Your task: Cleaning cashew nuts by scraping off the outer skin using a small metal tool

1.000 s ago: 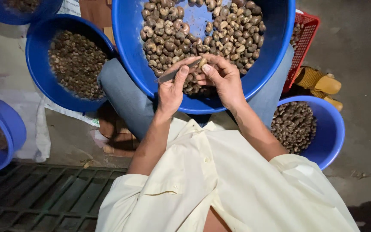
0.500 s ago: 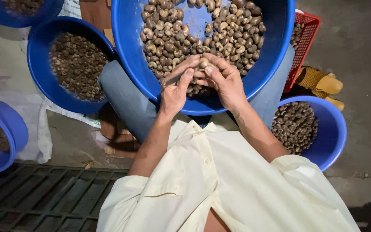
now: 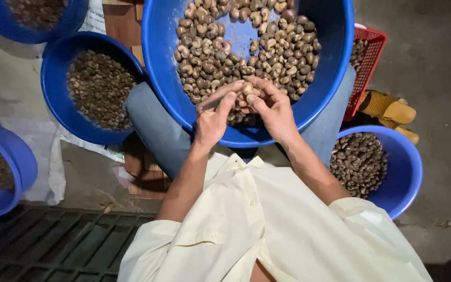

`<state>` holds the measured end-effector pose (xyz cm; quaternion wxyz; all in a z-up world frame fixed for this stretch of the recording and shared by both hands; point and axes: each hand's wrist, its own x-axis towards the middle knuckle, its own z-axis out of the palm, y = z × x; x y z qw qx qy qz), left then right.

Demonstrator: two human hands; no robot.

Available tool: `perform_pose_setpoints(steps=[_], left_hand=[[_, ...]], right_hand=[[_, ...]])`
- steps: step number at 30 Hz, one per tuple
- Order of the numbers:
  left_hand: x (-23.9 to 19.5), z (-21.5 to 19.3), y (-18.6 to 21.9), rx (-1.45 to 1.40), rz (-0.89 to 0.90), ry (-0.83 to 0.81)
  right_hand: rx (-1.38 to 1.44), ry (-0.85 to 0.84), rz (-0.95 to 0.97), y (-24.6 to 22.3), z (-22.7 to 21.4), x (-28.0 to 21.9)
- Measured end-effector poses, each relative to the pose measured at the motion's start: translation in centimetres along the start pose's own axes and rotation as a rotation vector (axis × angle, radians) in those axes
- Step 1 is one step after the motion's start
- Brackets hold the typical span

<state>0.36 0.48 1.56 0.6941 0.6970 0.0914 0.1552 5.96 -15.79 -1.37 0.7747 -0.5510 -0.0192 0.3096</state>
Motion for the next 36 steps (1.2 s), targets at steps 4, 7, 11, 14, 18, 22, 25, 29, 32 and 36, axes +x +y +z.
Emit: perform_pose_setpoints(steps=[4,7,11,14,18,22,25,29,32,36], left_hand=[[-0.2,-0.2,-0.4,0.01,0.019,-0.019],[0.0,0.0,0.1,-0.01,-0.004,-0.027],[-0.3,-0.1,-0.5,-0.009,-0.033,-0.02],[-0.5,-0.4,-1.1,-0.01,-0.07,-0.028],[-0.2,0.1,-0.4,-0.073,-0.036,-0.042],[0.0,0.0,-0.1,-0.082,-0.081,-0.047],[-0.3,0.0,-1.3,-0.093,-0.081,-0.038],[0.2,0.0,1.1,-0.061,-0.042,-0.096],[-0.2,-0.4,-1.2,-0.03,-0.073,-0.084],[0.0,-0.3,0.3,-0.056,-0.103,-0.077]], right_hand=[[-0.045,0.021,-0.016,0.6,-0.3,0.3],[-0.053,0.018,-0.019,0.5,-0.4,0.2],[-0.098,0.024,-0.03,2.3,-1.8,0.8],[-0.107,0.052,0.005,1.8,-1.3,0.6],[-0.115,0.065,0.008,0.5,-0.7,0.4],[-0.115,0.073,0.025,0.2,-0.6,0.3],[-0.097,0.094,0.046,0.3,-0.5,0.3],[-0.112,0.104,0.041,1.0,-1.2,0.5],[-0.113,0.099,0.05,1.6,-1.7,0.6],[-0.073,0.103,0.058,0.7,-1.2,0.3]])
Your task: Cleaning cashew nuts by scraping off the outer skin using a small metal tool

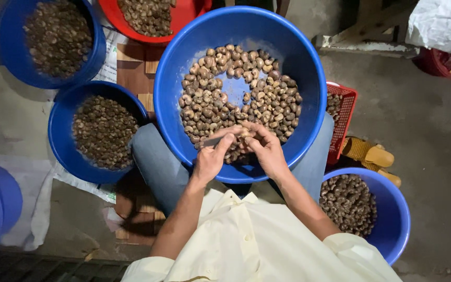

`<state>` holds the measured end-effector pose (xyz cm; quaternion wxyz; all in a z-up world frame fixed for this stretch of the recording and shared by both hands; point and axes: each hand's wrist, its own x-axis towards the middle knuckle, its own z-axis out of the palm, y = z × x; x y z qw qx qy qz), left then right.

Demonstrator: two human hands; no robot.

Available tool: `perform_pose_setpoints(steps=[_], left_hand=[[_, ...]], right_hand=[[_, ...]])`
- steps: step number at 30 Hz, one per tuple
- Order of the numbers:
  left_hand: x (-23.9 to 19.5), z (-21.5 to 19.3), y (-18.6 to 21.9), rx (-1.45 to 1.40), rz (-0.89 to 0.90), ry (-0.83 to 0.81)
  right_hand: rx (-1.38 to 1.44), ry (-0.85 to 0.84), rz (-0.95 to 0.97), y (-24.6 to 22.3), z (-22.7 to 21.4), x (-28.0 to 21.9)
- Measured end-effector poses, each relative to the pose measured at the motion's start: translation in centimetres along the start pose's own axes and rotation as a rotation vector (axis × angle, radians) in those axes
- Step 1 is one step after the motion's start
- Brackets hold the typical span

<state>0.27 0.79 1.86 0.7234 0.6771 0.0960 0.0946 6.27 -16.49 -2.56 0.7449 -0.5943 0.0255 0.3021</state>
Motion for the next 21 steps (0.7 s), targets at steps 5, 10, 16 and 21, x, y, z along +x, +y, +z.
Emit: perform_pose_setpoints(steps=[5,10,16,21], left_hand=[[-0.1,0.1,-1.0,0.043,0.019,0.027],[-0.3,0.6,-1.3,-0.12,-0.041,0.055],[-0.2,0.6,0.1,-0.059,-0.231,0.084],[0.0,0.8,-0.6,-0.045,-0.29,0.104]], right_hand=[[-0.014,0.008,-0.035,0.0,-0.1,0.0],[-0.177,0.08,-0.154,-6.1,0.6,-1.2],[-0.344,0.37,-0.393,-9.4,-8.4,-0.1],[-0.345,0.533,-0.426,-10.4,-15.5,2.3]])
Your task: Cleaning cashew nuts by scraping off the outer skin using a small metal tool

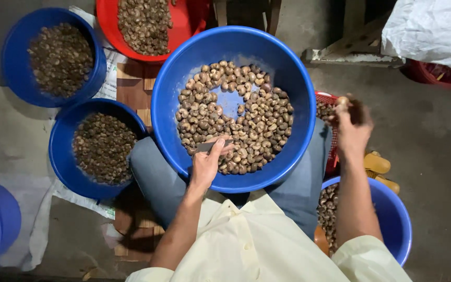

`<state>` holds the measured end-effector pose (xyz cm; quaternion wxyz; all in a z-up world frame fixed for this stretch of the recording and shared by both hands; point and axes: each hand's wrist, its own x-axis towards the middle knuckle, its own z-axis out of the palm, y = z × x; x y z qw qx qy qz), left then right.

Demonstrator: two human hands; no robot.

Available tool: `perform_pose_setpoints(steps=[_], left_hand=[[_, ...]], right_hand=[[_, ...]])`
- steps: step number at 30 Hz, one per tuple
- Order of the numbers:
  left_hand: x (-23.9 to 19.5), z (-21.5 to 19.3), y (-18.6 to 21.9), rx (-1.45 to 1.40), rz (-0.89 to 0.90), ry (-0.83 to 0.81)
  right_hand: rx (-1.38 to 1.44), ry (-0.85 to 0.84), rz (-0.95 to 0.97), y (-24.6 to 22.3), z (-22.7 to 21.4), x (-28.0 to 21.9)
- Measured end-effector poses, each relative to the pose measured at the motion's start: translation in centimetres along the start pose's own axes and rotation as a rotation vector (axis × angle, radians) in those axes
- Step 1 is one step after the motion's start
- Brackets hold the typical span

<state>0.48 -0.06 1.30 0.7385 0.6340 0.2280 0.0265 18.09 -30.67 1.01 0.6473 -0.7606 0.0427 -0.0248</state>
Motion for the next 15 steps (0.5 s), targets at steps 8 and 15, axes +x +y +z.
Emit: perform_pose_setpoints(steps=[8,15], left_hand=[[-0.1,-1.1,0.7,0.082,0.069,0.031],[0.5,-3.8,3.9,0.263,0.14,0.277]], right_hand=[[-0.158,0.029,-0.133,1.6,-1.5,0.8],[-0.291,-0.098,-0.498,-5.3,8.5,-4.2]])
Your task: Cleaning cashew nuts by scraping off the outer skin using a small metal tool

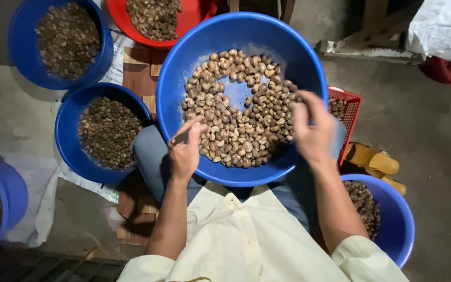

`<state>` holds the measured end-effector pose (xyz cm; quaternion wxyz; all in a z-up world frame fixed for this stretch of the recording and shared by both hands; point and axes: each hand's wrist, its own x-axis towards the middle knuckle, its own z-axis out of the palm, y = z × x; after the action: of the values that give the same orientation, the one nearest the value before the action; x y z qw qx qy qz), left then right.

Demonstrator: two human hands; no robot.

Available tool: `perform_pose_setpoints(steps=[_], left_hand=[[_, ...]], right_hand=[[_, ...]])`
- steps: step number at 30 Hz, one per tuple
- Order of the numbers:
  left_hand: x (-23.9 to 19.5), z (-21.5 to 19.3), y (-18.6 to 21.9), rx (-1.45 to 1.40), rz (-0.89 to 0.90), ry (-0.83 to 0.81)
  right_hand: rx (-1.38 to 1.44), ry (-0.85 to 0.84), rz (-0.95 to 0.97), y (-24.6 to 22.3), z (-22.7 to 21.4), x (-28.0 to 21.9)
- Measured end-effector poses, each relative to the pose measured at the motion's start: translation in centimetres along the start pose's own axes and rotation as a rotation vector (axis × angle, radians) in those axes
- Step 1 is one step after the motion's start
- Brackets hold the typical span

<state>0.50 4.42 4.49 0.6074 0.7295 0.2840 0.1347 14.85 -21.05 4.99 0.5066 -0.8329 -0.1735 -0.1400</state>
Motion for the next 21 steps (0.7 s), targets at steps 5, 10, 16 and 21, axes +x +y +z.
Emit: perform_pose_setpoints(steps=[5,10,16,21], left_hand=[[0.9,-1.6,-3.5,0.134,0.308,0.165],[0.3,-1.6,-3.1,0.172,0.403,0.177],[-0.5,-1.8,-3.2,0.335,0.48,0.169],[-0.2,-1.3,-5.0,0.509,0.445,0.118]], right_hand=[[-0.323,-0.669,-0.246,-0.4,10.5,-2.9],[-0.512,-0.974,-0.261,0.0,15.6,-5.8],[-0.531,-0.978,-0.33,-0.9,14.1,-7.3],[-0.521,-0.954,-0.351,0.4,13.9,-8.4]])
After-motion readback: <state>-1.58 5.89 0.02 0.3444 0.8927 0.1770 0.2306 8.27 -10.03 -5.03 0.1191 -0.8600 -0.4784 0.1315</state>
